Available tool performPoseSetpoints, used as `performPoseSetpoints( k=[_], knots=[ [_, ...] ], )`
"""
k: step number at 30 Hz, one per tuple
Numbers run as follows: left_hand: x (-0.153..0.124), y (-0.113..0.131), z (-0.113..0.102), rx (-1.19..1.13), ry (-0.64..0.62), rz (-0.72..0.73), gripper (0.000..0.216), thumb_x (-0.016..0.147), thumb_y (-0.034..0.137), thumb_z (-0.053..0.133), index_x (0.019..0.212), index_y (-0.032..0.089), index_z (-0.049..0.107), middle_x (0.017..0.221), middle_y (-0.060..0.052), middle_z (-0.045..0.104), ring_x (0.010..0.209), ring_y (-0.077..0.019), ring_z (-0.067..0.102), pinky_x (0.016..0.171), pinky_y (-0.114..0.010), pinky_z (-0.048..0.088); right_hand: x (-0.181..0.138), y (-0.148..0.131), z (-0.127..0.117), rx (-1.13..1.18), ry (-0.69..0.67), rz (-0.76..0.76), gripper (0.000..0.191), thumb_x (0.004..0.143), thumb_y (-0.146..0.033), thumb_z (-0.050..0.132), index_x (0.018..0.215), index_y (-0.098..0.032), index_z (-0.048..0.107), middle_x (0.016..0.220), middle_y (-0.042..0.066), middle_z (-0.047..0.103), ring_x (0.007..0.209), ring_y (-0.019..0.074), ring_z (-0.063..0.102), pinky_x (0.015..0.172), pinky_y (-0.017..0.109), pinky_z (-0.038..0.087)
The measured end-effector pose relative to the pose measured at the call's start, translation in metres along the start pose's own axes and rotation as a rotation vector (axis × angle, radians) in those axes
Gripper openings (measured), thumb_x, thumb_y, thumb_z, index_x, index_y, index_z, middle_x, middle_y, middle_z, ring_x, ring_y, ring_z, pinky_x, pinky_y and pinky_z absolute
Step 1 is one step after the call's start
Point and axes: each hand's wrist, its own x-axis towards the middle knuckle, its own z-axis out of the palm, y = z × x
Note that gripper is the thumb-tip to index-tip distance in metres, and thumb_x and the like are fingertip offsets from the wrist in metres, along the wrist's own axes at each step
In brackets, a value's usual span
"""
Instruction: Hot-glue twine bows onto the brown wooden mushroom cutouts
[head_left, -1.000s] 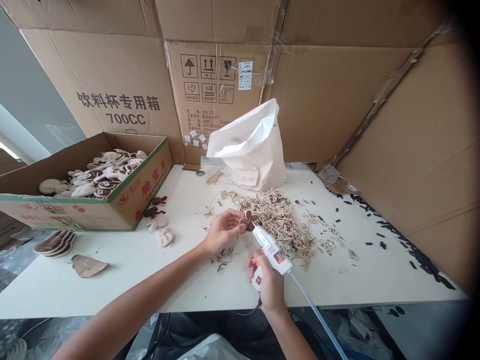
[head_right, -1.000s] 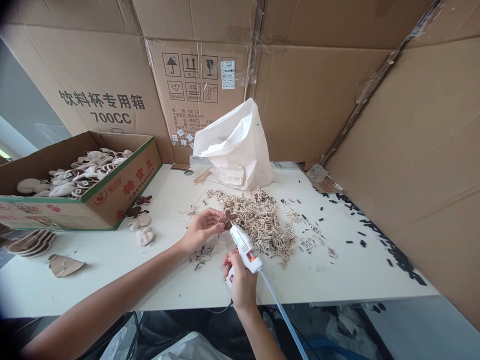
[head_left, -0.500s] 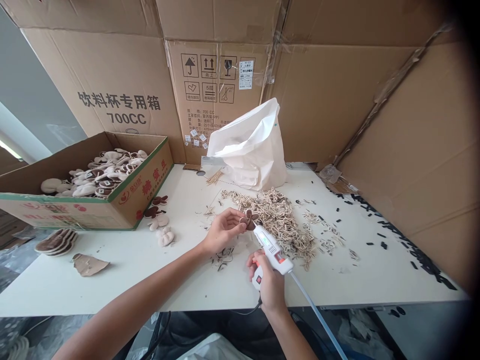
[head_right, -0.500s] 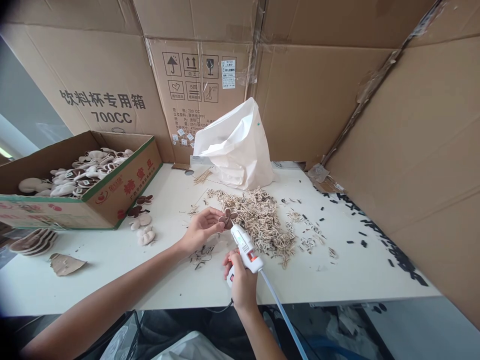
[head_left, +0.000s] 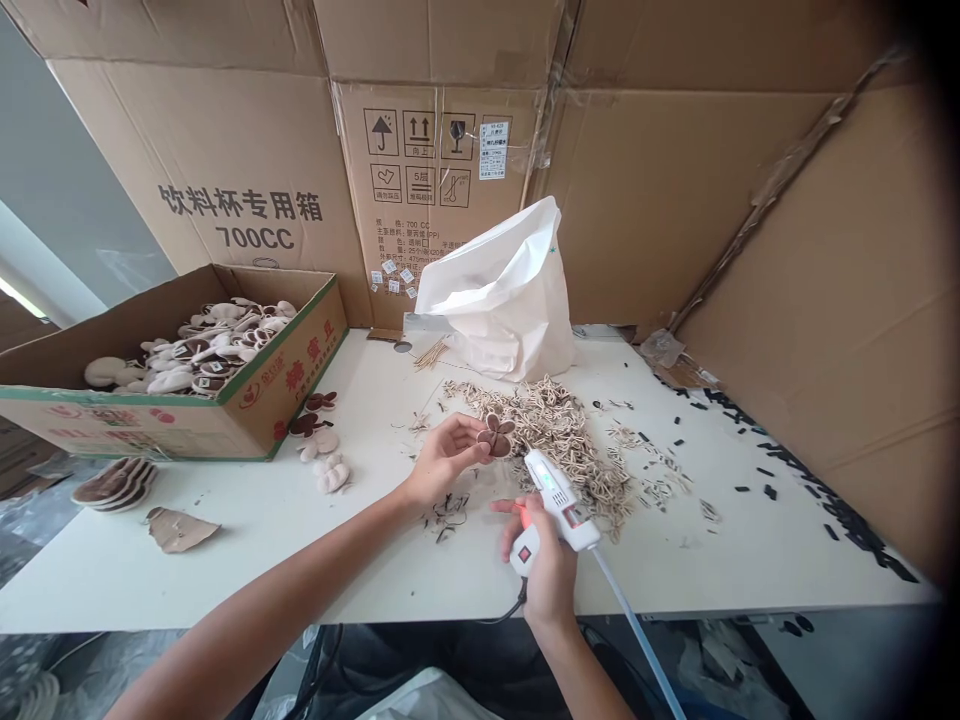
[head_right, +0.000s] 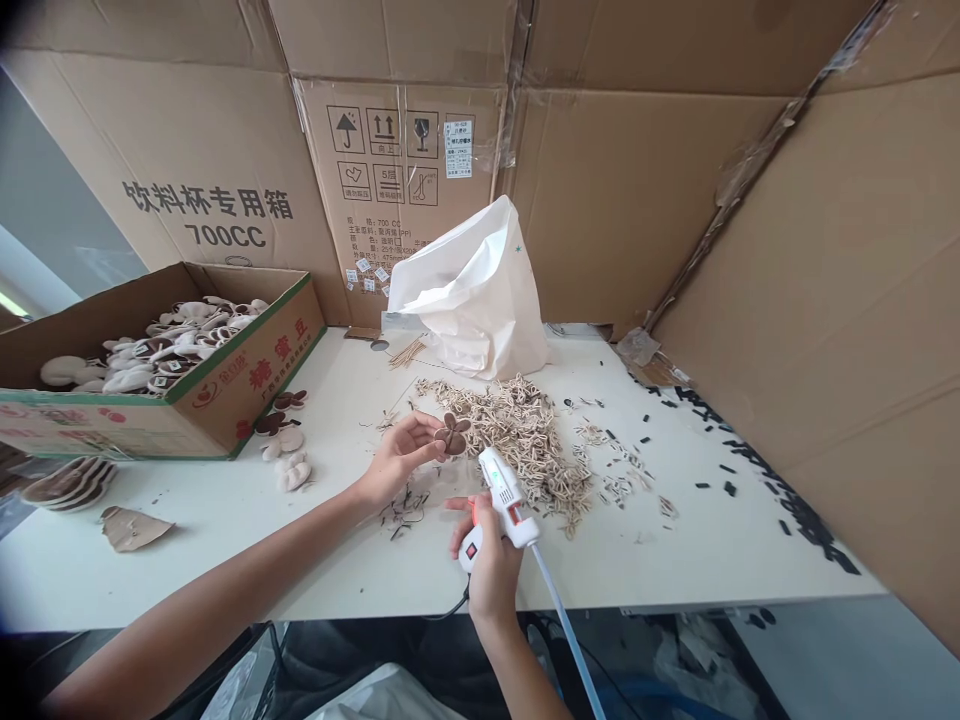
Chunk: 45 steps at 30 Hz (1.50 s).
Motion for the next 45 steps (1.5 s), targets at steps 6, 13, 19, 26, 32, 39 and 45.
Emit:
performPoseSetpoints(
  k=[6, 13, 19, 26, 32, 39, 45],
  knots=[
    [-0.003, 0.000, 0.001, -0.091, -0.174, -0.157, 0.034, 0.083, 0.033, 0.085, 0.102, 0.015, 0.064, 0.088, -0.005, 0.070, 0.075, -0.0182, 0.073, 0.073, -0.032, 0.060, 0.003, -0.002, 0.001, 0.087, 0.024, 0.010, 0.047, 0.090, -0.058, 0.069, 0.114, -0.018, 0.066, 0.068, 0.002, 0.071, 0.040, 0.0119, 0.052, 0.040, 0.023, 0.038],
    [-0.008, -0.002, 0.006, -0.103, -0.318, -0.204, 0.033, 0.083, 0.032, 0.087, 0.098, 0.014, 0.063, 0.086, -0.008, 0.073, 0.076, -0.0170, 0.072, 0.072, -0.030, 0.058, 0.006, 0.003, 0.002, 0.136, 0.058, -0.028, 0.041, 0.081, -0.049, 0.085, 0.100, -0.019, 0.066, 0.071, 0.001, 0.072, 0.043, 0.0119, 0.054, 0.041, 0.024, 0.042],
    [-0.010, 0.007, 0.008, -0.065, -0.419, -0.188, 0.032, 0.085, 0.034, 0.084, 0.101, 0.014, 0.063, 0.087, -0.009, 0.074, 0.077, -0.0182, 0.072, 0.070, -0.031, 0.057, 0.005, 0.003, 0.002, 0.125, 0.082, 0.001, 0.042, 0.076, -0.046, 0.090, 0.096, -0.018, 0.066, 0.070, 0.001, 0.071, 0.043, 0.0113, 0.054, 0.042, 0.024, 0.042],
    [0.001, 0.007, -0.004, 0.186, -0.141, -0.079, 0.030, 0.091, 0.042, 0.074, 0.094, 0.014, 0.067, 0.078, -0.005, 0.069, 0.059, -0.0099, 0.057, 0.053, -0.022, 0.043, 0.005, 0.001, 0.005, 0.105, 0.142, -0.003, 0.044, 0.075, -0.049, 0.090, 0.092, -0.019, 0.063, 0.069, 0.002, 0.072, 0.042, 0.0116, 0.053, 0.041, 0.025, 0.042],
    [0.015, 0.006, -0.023, 0.521, 0.203, 0.042, 0.024, 0.095, 0.039, 0.063, 0.089, 0.017, 0.065, 0.076, -0.003, 0.068, 0.068, -0.0138, 0.058, 0.063, -0.026, 0.045, 0.004, -0.001, 0.005, 0.114, 0.125, -0.013, 0.042, 0.076, -0.049, 0.088, 0.093, -0.020, 0.063, 0.068, 0.001, 0.071, 0.041, 0.0115, 0.053, 0.044, 0.026, 0.043],
    [0.014, -0.005, -0.033, 1.066, 0.107, 0.177, 0.013, 0.088, 0.019, 0.058, 0.091, 0.021, 0.070, 0.087, -0.004, 0.072, 0.074, -0.0183, 0.059, 0.070, -0.031, 0.044, 0.006, 0.001, 0.005, 0.103, 0.089, -0.006, 0.041, 0.078, -0.048, 0.088, 0.092, -0.020, 0.061, 0.067, 0.000, 0.070, 0.041, 0.0115, 0.053, 0.047, 0.027, 0.045],
    [0.018, -0.002, -0.045, 1.136, 0.094, 0.132, 0.019, 0.085, 0.016, 0.056, 0.092, 0.022, 0.072, 0.090, -0.004, 0.073, 0.080, -0.0208, 0.062, 0.070, -0.032, 0.045, 0.006, 0.004, 0.004, 0.114, 0.053, 0.001, 0.039, 0.079, -0.045, 0.088, 0.093, -0.019, 0.063, 0.068, 0.000, 0.070, 0.042, 0.0113, 0.053, 0.044, 0.025, 0.043]
  ],
)
